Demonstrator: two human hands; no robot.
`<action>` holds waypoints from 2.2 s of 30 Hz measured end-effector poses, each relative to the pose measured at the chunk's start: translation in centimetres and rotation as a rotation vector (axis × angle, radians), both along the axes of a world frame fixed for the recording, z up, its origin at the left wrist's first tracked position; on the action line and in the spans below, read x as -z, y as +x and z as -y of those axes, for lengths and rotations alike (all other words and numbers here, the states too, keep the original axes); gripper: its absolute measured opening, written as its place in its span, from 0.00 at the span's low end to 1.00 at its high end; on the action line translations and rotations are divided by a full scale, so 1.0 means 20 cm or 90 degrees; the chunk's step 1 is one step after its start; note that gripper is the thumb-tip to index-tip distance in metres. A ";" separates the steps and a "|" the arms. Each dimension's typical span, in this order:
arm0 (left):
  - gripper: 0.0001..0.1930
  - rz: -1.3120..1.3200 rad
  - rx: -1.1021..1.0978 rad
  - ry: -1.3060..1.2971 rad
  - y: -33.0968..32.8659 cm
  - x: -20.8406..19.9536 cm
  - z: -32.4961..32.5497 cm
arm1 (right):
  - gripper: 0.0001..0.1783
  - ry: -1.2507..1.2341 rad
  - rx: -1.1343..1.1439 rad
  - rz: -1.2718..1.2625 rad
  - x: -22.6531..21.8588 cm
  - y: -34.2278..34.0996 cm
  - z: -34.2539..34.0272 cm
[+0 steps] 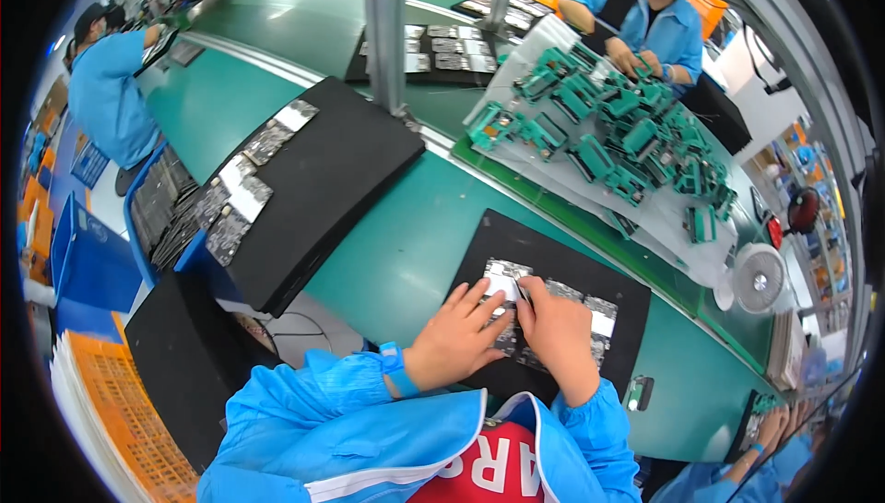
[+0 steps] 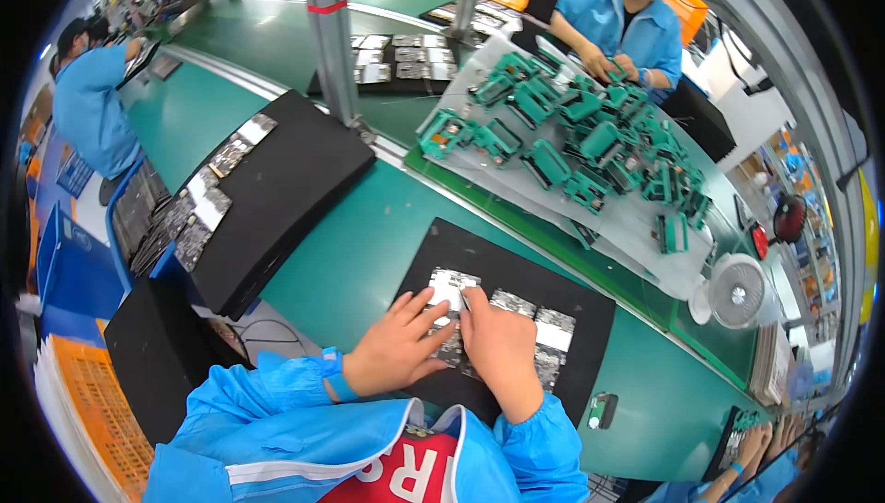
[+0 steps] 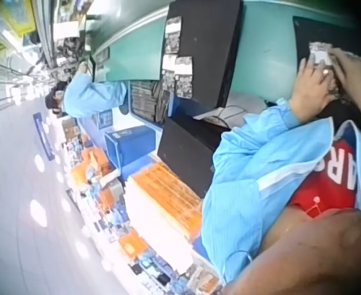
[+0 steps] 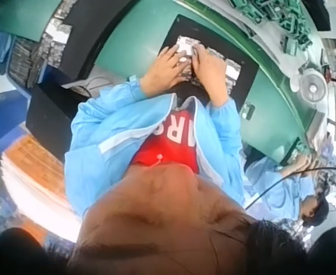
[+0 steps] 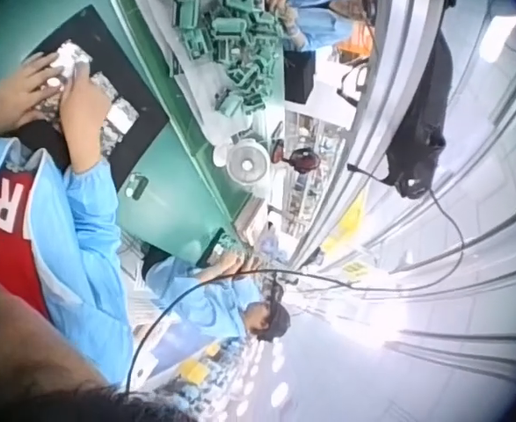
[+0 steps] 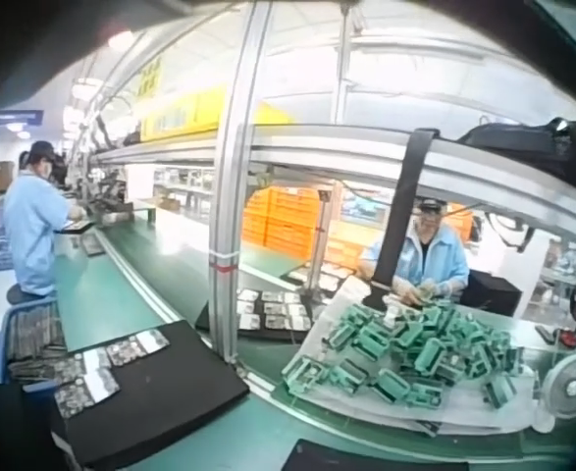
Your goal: The person assembles circuit boards by attaching green plastic components to them, using tweezers to manipulate the small parts.
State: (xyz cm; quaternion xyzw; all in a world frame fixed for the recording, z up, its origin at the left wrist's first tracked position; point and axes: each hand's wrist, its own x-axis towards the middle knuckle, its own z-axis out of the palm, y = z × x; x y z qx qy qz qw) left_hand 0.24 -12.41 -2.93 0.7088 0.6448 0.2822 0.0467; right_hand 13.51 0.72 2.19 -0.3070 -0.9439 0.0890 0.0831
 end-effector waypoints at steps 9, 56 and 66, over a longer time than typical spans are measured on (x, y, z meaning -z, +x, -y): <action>0.24 -0.009 0.002 0.062 -0.21 -0.19 -0.18 | 0.13 0.132 0.369 0.018 0.05 0.80 -0.40; 0.39 -0.119 0.155 -0.087 -0.57 -0.23 -0.65 | 0.14 0.011 -0.151 -0.272 -0.01 -0.18 -0.69; 0.37 -0.027 0.136 0.003 -0.26 -0.31 -0.70 | 0.25 0.305 0.100 -0.141 -0.11 0.06 -1.06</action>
